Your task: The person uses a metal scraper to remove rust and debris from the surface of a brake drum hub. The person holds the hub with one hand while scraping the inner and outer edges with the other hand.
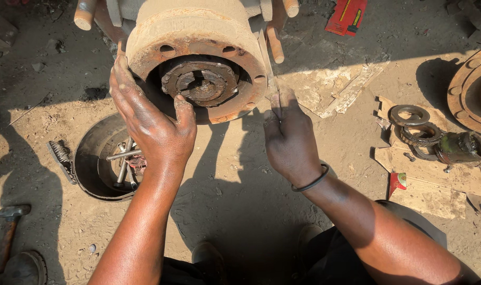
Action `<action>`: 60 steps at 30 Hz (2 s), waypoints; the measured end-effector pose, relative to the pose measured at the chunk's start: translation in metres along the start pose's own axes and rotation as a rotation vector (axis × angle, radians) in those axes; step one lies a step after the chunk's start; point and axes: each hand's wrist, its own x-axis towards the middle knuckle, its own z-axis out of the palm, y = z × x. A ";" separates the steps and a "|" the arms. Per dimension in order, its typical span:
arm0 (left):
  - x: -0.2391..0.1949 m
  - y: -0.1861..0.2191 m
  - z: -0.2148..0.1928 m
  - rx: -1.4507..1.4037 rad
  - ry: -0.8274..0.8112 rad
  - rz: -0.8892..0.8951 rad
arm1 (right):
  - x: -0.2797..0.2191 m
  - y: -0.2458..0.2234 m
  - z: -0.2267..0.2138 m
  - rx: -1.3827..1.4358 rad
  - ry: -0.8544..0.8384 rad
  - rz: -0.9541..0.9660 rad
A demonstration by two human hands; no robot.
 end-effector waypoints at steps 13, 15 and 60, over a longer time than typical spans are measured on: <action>-0.009 -0.010 -0.002 0.068 -0.002 0.038 | 0.004 0.010 -0.001 -0.221 -0.071 0.024; -0.008 -0.009 -0.003 0.003 -0.031 -0.023 | 0.006 0.010 0.001 -0.240 -0.042 0.062; 0.014 0.017 -0.011 -0.165 0.013 -0.037 | 0.009 0.010 -0.005 -0.137 -0.126 0.006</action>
